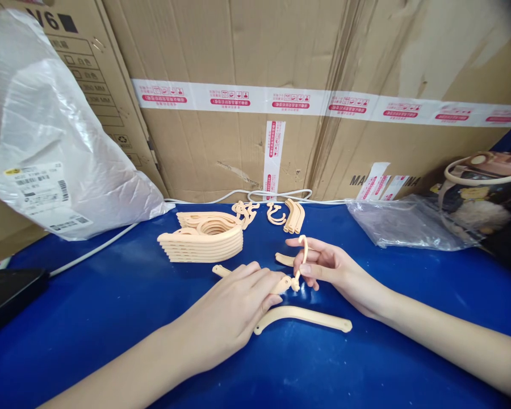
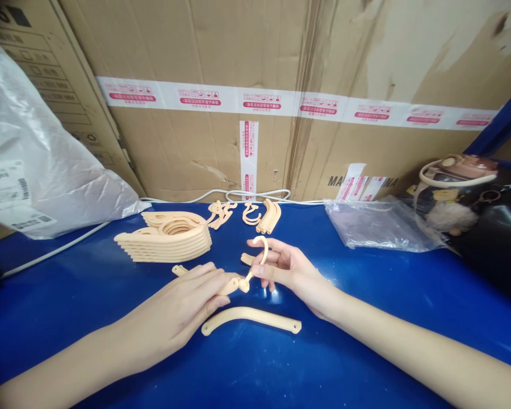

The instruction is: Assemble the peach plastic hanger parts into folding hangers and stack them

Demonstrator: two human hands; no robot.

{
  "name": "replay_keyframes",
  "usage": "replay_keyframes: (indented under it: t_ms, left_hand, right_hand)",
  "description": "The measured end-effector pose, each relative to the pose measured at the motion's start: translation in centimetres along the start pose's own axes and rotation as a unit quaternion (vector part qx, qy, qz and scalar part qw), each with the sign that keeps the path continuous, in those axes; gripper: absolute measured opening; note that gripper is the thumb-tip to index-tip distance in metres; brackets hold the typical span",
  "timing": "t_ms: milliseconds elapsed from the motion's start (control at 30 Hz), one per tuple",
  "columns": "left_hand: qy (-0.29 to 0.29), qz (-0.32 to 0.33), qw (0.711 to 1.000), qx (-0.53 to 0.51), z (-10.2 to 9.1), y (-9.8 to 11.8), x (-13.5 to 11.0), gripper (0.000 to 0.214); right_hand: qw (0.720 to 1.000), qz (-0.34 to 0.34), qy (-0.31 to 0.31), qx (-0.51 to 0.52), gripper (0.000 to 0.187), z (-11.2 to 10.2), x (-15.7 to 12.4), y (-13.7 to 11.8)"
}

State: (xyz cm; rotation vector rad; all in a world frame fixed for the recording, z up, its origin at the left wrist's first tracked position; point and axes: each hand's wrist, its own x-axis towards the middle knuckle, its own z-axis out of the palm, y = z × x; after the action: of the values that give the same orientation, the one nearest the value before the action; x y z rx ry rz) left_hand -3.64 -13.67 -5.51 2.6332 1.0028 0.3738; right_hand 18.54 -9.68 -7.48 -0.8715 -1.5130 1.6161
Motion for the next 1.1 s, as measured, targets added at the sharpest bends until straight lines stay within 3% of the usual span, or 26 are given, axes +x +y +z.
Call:
replay_keyframes:
  t_ms: [167,400,833,1000,1100]
  left_hand:
    - [0.012,0.012,1.0,0.022,0.3,-0.1,-0.1,0.031]
    - [0.095,0.073,0.988,0.098,1.0,-0.7,0.1,0.036]
    - [0.119,0.091,0.973,0.175,1.9,-1.2,0.1,0.037]
    - [0.187,0.088,0.962,0.181,0.9,-0.6,0.2,0.033]
    - [0.215,0.092,0.957,0.172,0.3,-0.1,0.1,0.027]
  right_hand:
    - [1.0,-0.005,-0.003,0.02,0.047,-0.1,0.0,0.0]
    - [1.0,-0.013,-0.014,0.013,0.054,-0.2,0.0,0.2]
    - [0.998,-0.04,0.013,-0.054,0.061,-0.1,-0.1,0.6]
    - [0.992,-0.044,-0.046,-0.112,0.06,0.4,-0.5,1.0]
    - [0.995,-0.048,-0.033,-0.083,0.056,0.5,-0.4,1.0]
